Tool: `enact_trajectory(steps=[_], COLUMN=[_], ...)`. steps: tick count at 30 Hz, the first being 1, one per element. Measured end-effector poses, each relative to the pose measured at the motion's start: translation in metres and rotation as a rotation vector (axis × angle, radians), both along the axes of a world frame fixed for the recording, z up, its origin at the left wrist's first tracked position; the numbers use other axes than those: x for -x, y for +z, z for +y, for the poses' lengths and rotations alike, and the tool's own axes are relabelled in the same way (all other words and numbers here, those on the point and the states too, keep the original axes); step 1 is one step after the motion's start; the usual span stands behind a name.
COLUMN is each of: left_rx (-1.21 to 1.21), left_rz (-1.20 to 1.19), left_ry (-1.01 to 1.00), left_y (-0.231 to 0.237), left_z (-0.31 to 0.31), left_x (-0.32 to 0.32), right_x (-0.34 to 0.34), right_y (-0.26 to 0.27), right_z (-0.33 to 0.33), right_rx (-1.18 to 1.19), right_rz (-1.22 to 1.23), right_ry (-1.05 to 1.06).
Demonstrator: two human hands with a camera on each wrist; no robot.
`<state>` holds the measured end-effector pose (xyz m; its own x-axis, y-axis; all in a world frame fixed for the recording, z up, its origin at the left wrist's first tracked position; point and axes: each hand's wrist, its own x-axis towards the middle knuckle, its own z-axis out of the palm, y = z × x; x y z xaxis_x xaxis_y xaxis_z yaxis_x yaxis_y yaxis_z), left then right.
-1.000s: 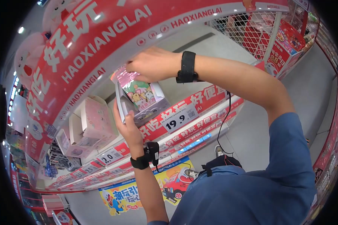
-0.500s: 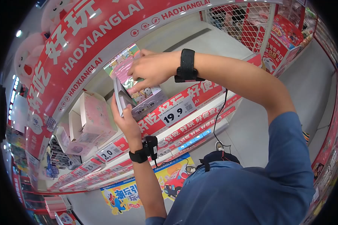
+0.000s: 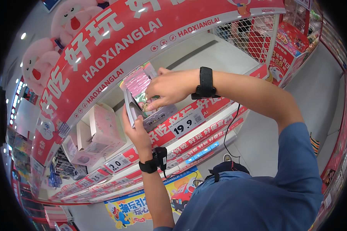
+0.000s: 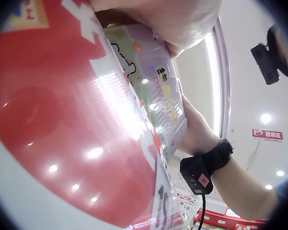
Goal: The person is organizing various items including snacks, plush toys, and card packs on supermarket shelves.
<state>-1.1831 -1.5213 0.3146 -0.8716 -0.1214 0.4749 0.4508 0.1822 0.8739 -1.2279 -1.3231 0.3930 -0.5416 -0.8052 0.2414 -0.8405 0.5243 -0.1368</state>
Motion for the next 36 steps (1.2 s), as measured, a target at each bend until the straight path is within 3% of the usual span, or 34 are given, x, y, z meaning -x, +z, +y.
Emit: enact_trajectory(steps=[1, 5, 8, 15, 18, 36], left_rx=[-0.012, -0.015, -0.024, 0.037, 0.050, 0.014], left_rz=[-0.009, -0.011, -0.037, 0.055, 0.030, 0.033], left_ry=[-0.011, -0.012, -0.015, 0.046, 0.052, 0.016], left_y=[0.000, -0.001, -0.003, -0.008, -0.007, -0.005], left_z=[0.000, -0.001, -0.002, 0.000, -0.001, 0.000], left_x=[-0.001, 0.000, 0.000, 0.003, 0.001, 0.001], right_x=[-0.001, -0.006, -0.002, -0.007, -0.003, 0.006], right_y=[-0.002, 0.007, -0.004, 0.007, 0.003, 0.008], right_z=[0.000, -0.002, -0.002, 0.002, 0.004, 0.002], right_rx=[0.006, 0.089, 0.012, 0.098, 0.041, 0.219], right_rz=[0.086, -0.101, 0.052, -0.104, -0.064, -0.122], right_ry=[0.034, -0.017, 0.008, -0.011, -0.007, -0.091])
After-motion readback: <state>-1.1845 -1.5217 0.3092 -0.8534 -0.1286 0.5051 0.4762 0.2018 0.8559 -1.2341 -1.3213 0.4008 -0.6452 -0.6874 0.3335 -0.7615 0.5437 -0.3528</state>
